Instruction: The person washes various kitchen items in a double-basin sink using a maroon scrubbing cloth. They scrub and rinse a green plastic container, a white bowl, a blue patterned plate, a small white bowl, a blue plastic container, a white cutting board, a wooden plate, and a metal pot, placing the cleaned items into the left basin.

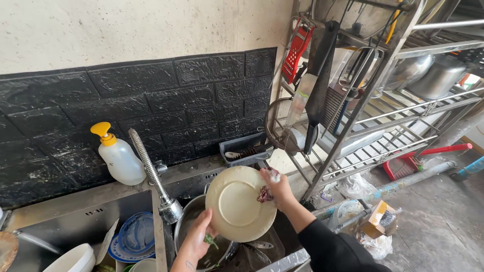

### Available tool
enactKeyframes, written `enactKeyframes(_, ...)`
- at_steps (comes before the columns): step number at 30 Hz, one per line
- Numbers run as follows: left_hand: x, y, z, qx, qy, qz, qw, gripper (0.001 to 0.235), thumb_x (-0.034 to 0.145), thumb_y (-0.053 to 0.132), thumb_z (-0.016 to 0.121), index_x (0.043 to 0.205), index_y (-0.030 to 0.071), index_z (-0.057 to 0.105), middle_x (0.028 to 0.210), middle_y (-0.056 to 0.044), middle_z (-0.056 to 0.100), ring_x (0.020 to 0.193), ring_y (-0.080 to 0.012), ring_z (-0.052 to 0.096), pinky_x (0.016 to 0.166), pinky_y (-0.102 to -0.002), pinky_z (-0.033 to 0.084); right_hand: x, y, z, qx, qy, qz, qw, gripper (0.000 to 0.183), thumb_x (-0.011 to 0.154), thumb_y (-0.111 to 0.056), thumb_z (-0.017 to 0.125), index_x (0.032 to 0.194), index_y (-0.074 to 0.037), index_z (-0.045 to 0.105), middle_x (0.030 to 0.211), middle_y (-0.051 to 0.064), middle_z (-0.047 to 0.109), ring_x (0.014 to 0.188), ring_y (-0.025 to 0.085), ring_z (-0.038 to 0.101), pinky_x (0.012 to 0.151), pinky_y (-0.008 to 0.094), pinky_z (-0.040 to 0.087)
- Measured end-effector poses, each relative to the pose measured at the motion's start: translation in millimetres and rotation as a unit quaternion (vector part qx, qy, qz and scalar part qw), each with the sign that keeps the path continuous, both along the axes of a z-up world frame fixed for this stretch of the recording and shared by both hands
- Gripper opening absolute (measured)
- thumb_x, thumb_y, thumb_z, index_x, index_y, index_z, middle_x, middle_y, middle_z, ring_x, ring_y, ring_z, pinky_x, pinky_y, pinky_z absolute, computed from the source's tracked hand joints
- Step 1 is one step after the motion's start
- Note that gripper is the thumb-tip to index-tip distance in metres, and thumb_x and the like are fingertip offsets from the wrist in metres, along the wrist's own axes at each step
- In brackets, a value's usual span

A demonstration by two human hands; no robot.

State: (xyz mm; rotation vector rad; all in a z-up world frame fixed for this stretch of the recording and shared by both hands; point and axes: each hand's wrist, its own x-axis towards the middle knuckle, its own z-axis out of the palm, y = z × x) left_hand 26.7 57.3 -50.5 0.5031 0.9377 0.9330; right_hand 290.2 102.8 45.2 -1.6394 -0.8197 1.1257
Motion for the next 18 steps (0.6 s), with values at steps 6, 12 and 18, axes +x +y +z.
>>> enactKeyframes(6, 4.8, -8.8, 30.6, -0.005, -0.070, 0.126, 0.990, 0.043, 0.099, 0.018, 0.052, 0.137, -0.001, 0.058, 0.131, -0.028, 0.064, 0.116, -0.0464, 0.059, 0.097, -0.063, 0.051, 7.1, -9.7, -97.2, 0.142, -0.359, 0.055, 0.921, 0.029, 0.094, -0.012, 0.060, 0.122, -0.009, 0.066, 0.109, 0.014, 0.073, 0.100, 0.030, 0.068, 0.085, 0.044, 0.061)
enactKeyframes(12, 47.6, -17.3, 31.1, -0.004, -0.002, 0.166, 0.986, 0.040, 0.093, 0.022, 0.059, 0.130, 0.011, 0.066, 0.123, -0.017, 0.073, 0.106, -0.0327, 0.063, 0.084, -0.047, 0.046, -91.0, -61.7, -45.4, 0.424, -0.316, 0.224, 0.819, 0.038, 0.103, -0.034, 0.049, 0.126, -0.007, 0.060, 0.134, 0.019, 0.054, 0.127, 0.042, 0.049, 0.105, 0.055, 0.044)
enactKeyframes(18, 47.6, -22.9, 13.9, 0.070, -0.057, 0.168, 0.982, 0.036, 0.096, 0.023, 0.060, 0.122, -0.001, 0.062, 0.106, -0.027, 0.072, 0.089, -0.0389, 0.066, 0.070, -0.048, 0.055, -63.2, -0.6, -31.8, 0.267, -0.319, 0.170, 0.893, 0.052, 0.104, -0.042, 0.039, 0.145, -0.013, 0.054, 0.153, 0.017, 0.043, 0.131, 0.035, 0.052, 0.102, 0.049, 0.047)
